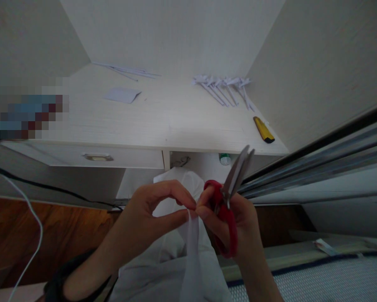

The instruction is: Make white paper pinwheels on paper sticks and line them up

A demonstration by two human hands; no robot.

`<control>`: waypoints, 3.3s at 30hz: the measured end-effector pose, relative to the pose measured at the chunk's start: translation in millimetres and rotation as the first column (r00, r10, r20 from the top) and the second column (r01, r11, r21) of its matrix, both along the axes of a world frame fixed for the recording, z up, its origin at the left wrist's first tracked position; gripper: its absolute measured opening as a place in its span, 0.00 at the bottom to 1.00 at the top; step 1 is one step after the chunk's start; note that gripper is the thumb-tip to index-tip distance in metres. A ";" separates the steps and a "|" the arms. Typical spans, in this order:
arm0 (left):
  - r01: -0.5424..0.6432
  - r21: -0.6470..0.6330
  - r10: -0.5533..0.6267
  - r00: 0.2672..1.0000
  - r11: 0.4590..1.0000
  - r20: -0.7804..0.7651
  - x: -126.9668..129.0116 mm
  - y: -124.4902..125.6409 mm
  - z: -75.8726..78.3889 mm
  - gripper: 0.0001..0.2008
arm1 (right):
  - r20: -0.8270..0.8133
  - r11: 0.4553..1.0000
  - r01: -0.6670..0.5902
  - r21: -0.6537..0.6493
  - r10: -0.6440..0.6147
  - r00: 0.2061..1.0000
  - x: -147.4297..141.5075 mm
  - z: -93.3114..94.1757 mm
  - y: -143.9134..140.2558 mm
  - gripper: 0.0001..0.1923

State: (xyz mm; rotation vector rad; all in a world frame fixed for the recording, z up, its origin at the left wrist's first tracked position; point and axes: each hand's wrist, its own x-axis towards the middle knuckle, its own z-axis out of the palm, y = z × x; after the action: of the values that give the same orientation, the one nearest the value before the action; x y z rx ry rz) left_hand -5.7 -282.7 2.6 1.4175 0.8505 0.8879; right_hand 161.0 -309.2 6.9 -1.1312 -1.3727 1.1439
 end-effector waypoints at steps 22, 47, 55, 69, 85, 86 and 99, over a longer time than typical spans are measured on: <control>-0.191 0.102 0.167 0.964 0.976 0.209 -5.8 21.0 21.7 0.05 | 0.525 0.946 -0.075 0.315 -0.108 0.844 17.5 -4.1 15.5 0.14; -0.223 0.047 0.210 0.956 0.974 0.204 -5.0 15.8 30.1 0.09 | 0.694 0.893 -0.172 0.415 -0.189 0.695 13.7 3.4 16.1 0.16; -0.213 0.072 0.194 0.958 0.974 0.209 -6.0 15.9 28.3 0.06 | 0.700 0.886 -0.178 0.428 -0.200 0.686 12.9 4.7 16.0 0.17; -0.207 0.117 0.183 0.965 0.971 0.187 -5.8 15.2 30.2 0.12 | 0.709 0.894 -0.173 0.413 -0.197 0.677 13.3 1.5 15.3 0.14; -0.277 0.126 0.262 0.957 0.952 0.125 -6.2 13.3 31.9 0.10 | 0.701 0.910 -0.127 0.396 -0.210 0.682 13.0 7.1 14.0 0.13; -0.270 0.128 0.254 0.959 0.954 0.124 -6.9 13.7 31.2 0.10 | 0.700 0.911 -0.128 0.393 -0.206 0.684 13.0 7.0 13.9 0.14; -0.233 0.137 0.227 0.972 0.963 0.058 -7.4 14.8 30.3 0.08 | 0.705 0.913 -0.138 0.384 -0.194 0.682 13.0 8.6 14.0 0.12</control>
State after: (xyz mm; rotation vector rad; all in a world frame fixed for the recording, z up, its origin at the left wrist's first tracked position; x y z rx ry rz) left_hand -13.1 -267.9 32.9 1.4362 0.9483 1.1719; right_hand 174.0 -295.1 15.5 -1.3436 -2.0827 0.2886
